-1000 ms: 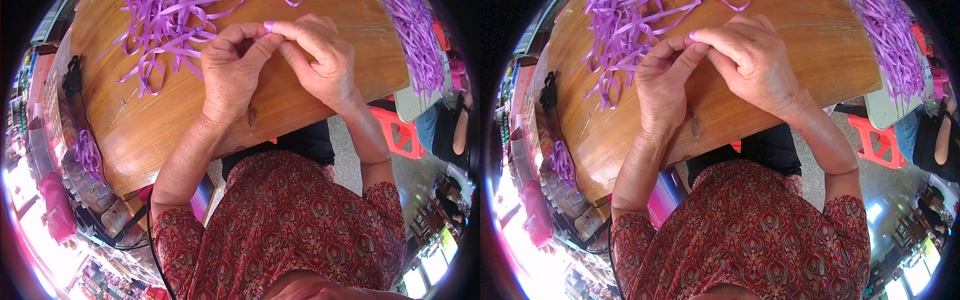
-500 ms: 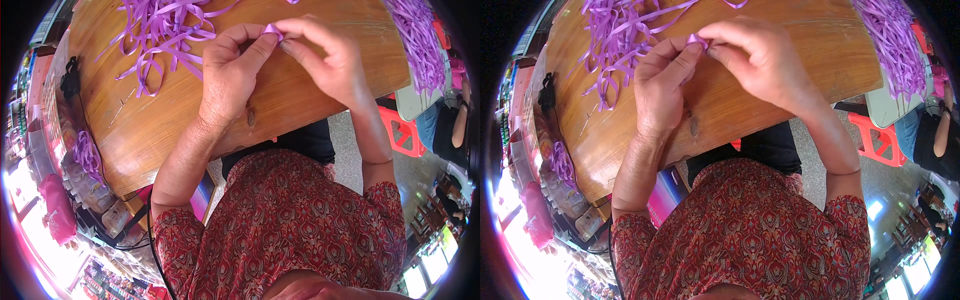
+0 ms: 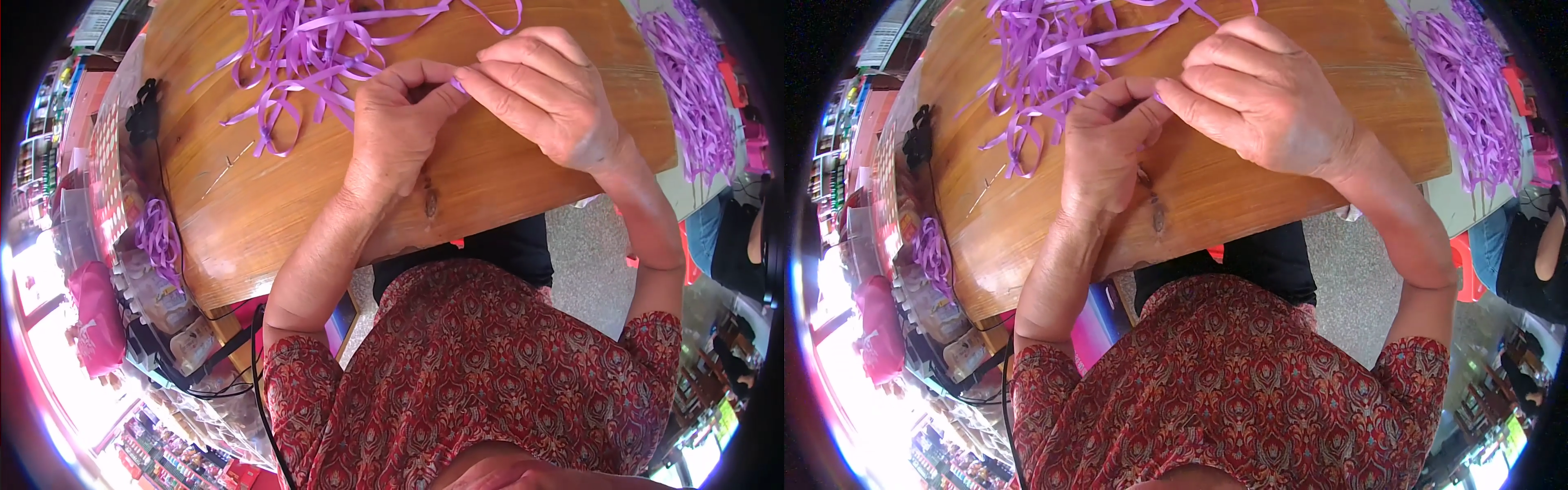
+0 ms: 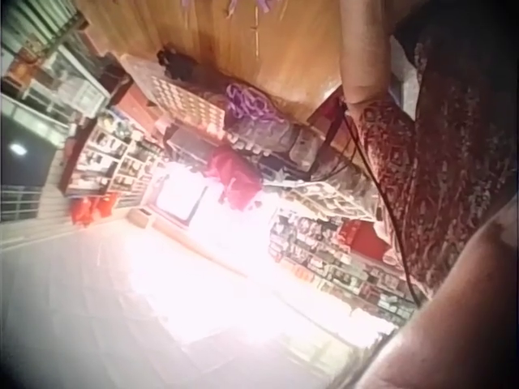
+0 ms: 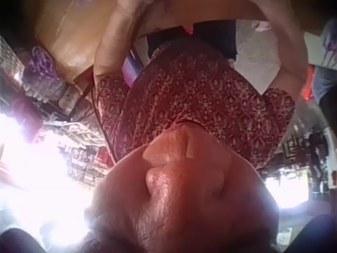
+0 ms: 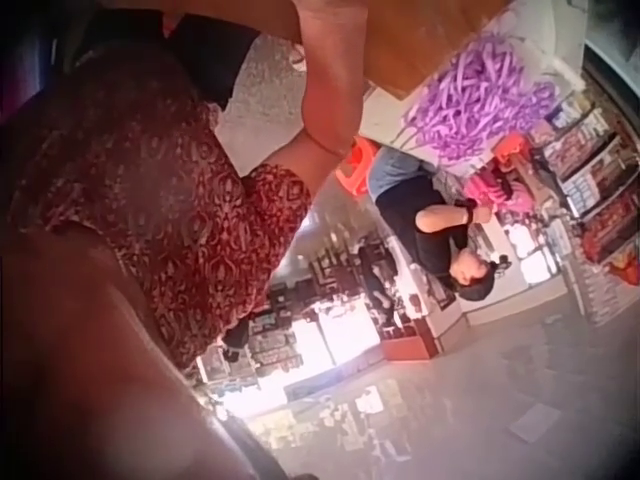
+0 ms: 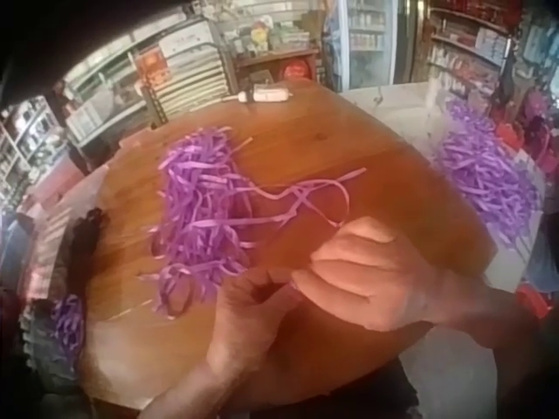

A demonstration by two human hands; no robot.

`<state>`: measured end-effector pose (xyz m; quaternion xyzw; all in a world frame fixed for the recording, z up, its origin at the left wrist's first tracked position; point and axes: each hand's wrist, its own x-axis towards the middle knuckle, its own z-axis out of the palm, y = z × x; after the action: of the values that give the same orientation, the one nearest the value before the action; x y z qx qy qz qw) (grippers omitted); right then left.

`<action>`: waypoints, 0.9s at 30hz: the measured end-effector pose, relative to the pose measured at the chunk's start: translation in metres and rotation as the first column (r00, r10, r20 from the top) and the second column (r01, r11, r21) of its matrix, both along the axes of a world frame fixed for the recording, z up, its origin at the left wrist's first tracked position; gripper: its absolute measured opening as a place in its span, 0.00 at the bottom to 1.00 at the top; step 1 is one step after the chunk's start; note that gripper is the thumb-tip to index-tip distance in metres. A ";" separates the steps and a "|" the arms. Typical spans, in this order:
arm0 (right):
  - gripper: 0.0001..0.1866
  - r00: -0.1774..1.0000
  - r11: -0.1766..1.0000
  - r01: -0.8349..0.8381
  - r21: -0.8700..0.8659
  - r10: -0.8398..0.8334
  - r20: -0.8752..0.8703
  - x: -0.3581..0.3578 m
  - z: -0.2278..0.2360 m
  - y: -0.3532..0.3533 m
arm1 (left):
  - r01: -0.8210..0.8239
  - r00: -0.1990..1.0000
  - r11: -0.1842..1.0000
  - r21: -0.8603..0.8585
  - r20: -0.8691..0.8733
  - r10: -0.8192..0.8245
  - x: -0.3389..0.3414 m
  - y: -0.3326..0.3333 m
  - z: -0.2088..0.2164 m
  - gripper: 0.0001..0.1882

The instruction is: The person rolls purple ribbons by hand and inserts them into purple plastic connectors, repeating the process for each ribbon. Once each ribbon is secured in a connector, it is placed onto a wooden table.

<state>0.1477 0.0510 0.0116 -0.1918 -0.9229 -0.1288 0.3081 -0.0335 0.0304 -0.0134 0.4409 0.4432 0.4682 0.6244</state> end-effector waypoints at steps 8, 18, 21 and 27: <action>0.15 0.990 0.988 -0.137 0.070 0.136 0.021 0.002 0.009 0.013 | 0.068 0.995 0.991 -0.113 0.077 -0.059 -0.009 0.010 -0.001 0.07; 0.15 0.997 0.994 -0.056 -0.093 0.061 0.050 0.001 0.019 0.006 | 0.081 0.996 0.994 -0.076 0.043 -0.078 -0.001 0.007 -0.014 0.12; 0.13 0.999 0.982 -0.047 -0.184 0.043 -0.029 -0.003 0.004 0.005 | -0.021 0.996 0.993 0.120 -0.086 0.031 -0.002 0.008 -0.023 0.10; 0.11 0.956 0.745 -0.154 -0.649 -0.054 -0.289 -0.003 -0.015 0.003 | -0.119 0.984 0.957 0.266 -0.094 0.149 0.003 0.005 -0.028 0.09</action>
<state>0.1444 0.0538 -0.0030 -0.2807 -0.8574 0.2462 0.3542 -0.0310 0.0355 -0.0416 0.5134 0.4418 0.5376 0.5022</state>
